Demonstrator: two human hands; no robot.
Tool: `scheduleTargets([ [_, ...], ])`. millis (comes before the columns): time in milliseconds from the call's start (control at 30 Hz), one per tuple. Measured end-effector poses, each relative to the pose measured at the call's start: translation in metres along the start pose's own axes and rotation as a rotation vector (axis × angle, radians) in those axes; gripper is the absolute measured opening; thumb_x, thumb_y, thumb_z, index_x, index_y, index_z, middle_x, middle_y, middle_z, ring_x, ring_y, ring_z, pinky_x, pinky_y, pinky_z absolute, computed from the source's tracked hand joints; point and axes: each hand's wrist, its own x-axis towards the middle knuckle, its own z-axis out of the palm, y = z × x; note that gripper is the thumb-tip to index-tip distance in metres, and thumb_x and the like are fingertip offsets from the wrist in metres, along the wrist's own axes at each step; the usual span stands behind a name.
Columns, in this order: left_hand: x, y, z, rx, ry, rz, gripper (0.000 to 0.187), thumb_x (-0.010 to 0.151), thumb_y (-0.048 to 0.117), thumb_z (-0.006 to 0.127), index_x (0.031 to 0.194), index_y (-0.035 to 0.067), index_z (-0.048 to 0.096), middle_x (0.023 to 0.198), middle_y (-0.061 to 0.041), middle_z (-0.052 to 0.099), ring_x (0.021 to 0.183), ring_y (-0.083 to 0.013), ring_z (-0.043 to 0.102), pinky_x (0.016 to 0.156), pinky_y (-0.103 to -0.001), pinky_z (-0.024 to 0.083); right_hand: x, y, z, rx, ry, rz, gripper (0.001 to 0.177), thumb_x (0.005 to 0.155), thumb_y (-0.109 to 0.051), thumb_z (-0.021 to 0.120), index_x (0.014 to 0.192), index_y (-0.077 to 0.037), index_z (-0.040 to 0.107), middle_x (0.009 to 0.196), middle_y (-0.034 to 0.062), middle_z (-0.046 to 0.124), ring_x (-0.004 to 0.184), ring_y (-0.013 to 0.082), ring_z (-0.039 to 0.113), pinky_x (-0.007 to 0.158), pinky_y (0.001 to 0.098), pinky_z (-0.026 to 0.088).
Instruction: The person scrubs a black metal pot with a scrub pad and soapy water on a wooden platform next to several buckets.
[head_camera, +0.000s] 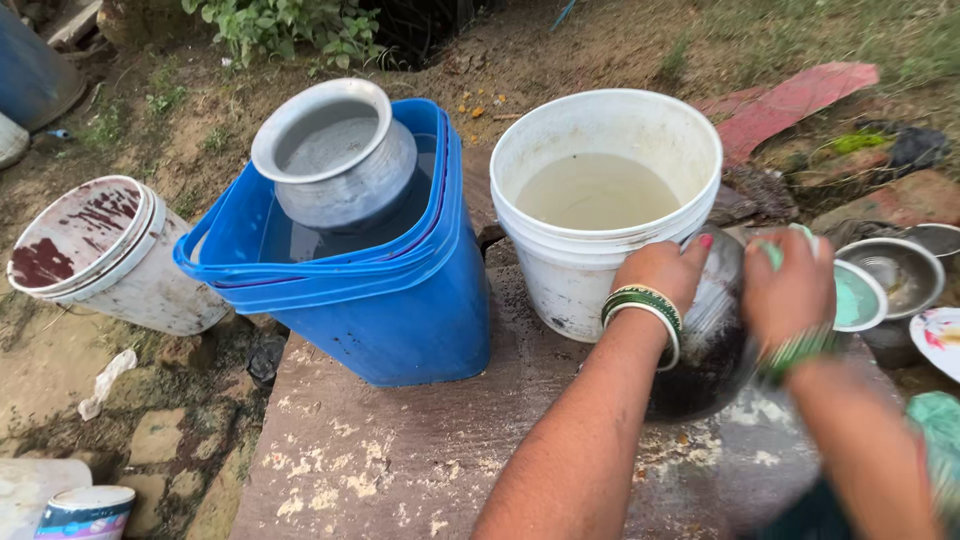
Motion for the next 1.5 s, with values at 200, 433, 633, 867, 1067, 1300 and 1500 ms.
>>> scheduleTargets([
  [200,-0.003,0.007,-0.002,0.013,0.036,-0.023,0.062,0.098,0.054,0.046,0.107,0.001,0.077,0.112,-0.029,0.071,0.108,-0.0440,0.068,0.098,-0.051,0.049,0.025,0.011,-0.002,-0.020,-0.135,0.071,0.037,0.106,-0.040,0.063,0.121,-0.007,0.071,0.132,0.0289,0.061,0.108,0.0493,0.064,0.096,0.0548,0.051],
  [433,0.004,-0.003,0.007,0.043,0.049,0.019,0.064,0.100,0.054,0.044,0.104,0.000,0.078,0.106,-0.030,0.072,0.105,-0.0456,0.069,0.097,-0.052,0.050,-0.075,-0.072,-0.037,-0.082,0.063,-0.181,0.027,0.100,-0.035,0.062,0.114,-0.015,0.072,0.133,0.0256,0.058,0.107,0.0487,0.063,0.088,0.0551,0.052],
  [633,0.000,-0.001,-0.003,0.040,0.061,0.023,0.063,0.099,0.054,0.045,0.102,-0.001,0.077,0.105,-0.030,0.072,0.103,-0.0463,0.068,0.096,-0.052,0.050,0.061,-0.002,0.013,0.073,-0.260,0.107,0.027,0.097,-0.032,0.068,0.111,-0.009,0.071,0.109,0.0256,0.071,0.105,0.0445,0.070,0.095,0.0516,0.055],
  [867,-0.003,0.003,-0.004,0.004,0.039,-0.042,0.061,0.099,0.054,0.044,0.104,0.004,0.078,0.106,-0.028,0.073,0.103,-0.0444,0.069,0.095,-0.052,0.051,-0.077,-0.056,-0.018,-0.199,0.047,-0.117,0.036,0.100,-0.038,0.066,0.122,-0.010,0.070,0.141,0.0313,0.054,0.105,0.0514,0.063,0.084,0.0569,0.053],
  [1067,-0.001,0.000,-0.004,0.020,0.040,-0.001,0.061,0.100,0.053,0.042,0.104,0.004,0.079,0.108,-0.027,0.074,0.104,-0.0441,0.069,0.095,-0.051,0.051,-0.036,-0.026,-0.004,-0.176,0.047,-0.092,0.028,0.109,-0.036,0.066,0.119,-0.011,0.070,0.139,0.0314,0.056,0.107,0.0493,0.063,0.091,0.0553,0.053],
  [1300,-0.007,0.007,-0.007,0.040,0.024,-0.052,0.059,0.099,0.052,0.043,0.106,0.006,0.079,0.109,-0.025,0.074,0.105,-0.0428,0.070,0.095,-0.052,0.052,0.041,0.002,-0.003,0.067,-0.191,0.125,0.028,0.101,-0.030,0.068,0.112,-0.005,0.068,0.108,0.0294,0.066,0.103,0.0474,0.066,0.093,0.0528,0.052],
  [1500,-0.006,0.002,-0.003,0.001,0.027,-0.031,0.061,0.100,0.053,0.042,0.107,0.005,0.078,0.109,-0.027,0.073,0.105,-0.0444,0.069,0.096,-0.053,0.051,-0.096,-0.075,-0.036,-0.160,0.085,-0.349,0.021,0.097,-0.029,0.067,0.113,-0.016,0.071,0.131,0.0246,0.056,0.112,0.0475,0.063,0.093,0.0532,0.052],
])
